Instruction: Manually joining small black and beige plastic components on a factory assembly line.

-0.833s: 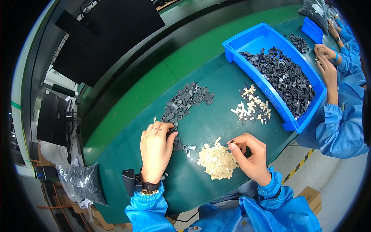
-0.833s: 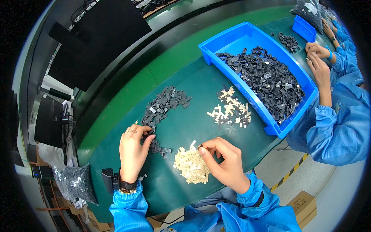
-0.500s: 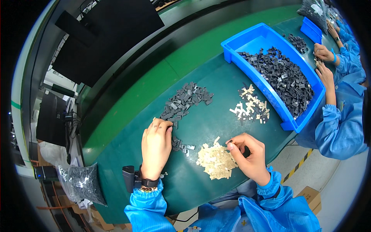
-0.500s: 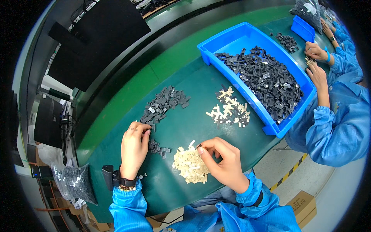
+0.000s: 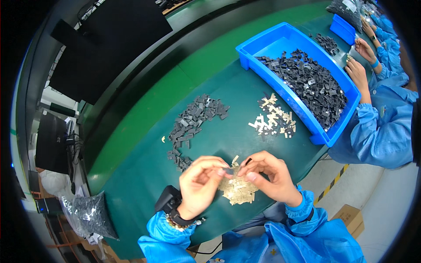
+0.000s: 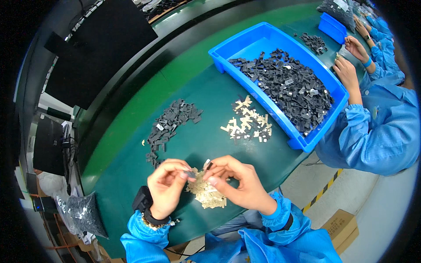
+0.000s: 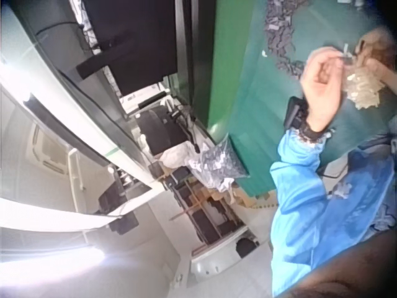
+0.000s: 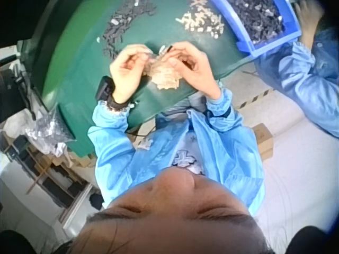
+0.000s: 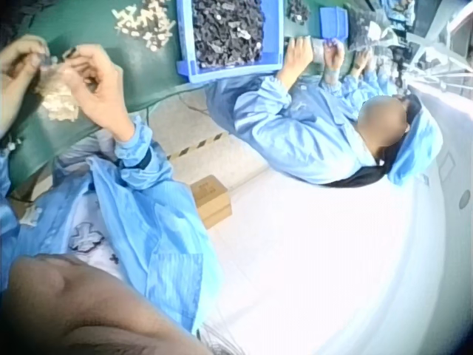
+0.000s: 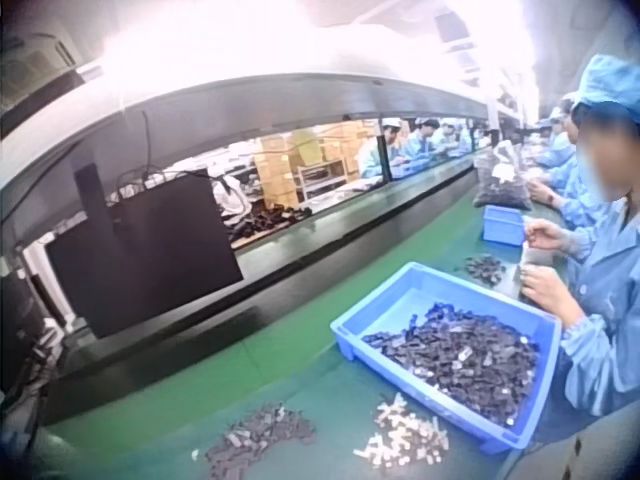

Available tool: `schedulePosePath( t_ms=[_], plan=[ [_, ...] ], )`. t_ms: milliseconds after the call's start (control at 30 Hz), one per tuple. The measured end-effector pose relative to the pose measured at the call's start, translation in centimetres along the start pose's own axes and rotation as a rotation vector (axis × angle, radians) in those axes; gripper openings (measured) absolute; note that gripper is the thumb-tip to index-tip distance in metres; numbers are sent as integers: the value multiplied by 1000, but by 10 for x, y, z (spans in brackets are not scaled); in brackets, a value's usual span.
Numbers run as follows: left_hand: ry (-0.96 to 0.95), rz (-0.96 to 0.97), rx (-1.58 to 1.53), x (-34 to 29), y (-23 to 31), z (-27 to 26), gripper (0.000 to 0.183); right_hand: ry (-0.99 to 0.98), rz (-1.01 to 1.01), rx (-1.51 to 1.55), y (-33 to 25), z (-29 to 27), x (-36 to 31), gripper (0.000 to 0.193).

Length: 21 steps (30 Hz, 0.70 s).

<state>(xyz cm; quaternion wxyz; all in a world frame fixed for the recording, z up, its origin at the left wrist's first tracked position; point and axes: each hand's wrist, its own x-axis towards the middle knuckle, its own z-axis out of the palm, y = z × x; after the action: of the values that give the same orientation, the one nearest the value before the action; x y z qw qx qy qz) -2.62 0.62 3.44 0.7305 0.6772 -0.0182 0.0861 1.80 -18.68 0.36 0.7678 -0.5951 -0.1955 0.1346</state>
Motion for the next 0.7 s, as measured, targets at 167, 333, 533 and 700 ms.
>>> schedulePosePath(
  t_ms=[167, 333, 533, 700],
  plan=[
    [-57, 230, 441, -4, -5, 6, 13, -28, -26, 21, 2, 3, 0, 29],
    [-69, 386, 645, -3, -6, 4, 19, -36, -46, -55, 4, 1, -2, 26],
    [-99, 468, 724, -2, -9, -1, 24, 3, 28, -33, 1, 1, -2, 19],
    [-64, 511, 771, -3, -15, 0, 26, -31, 105, -5, 1, 0, 0, 12]
  ],
)
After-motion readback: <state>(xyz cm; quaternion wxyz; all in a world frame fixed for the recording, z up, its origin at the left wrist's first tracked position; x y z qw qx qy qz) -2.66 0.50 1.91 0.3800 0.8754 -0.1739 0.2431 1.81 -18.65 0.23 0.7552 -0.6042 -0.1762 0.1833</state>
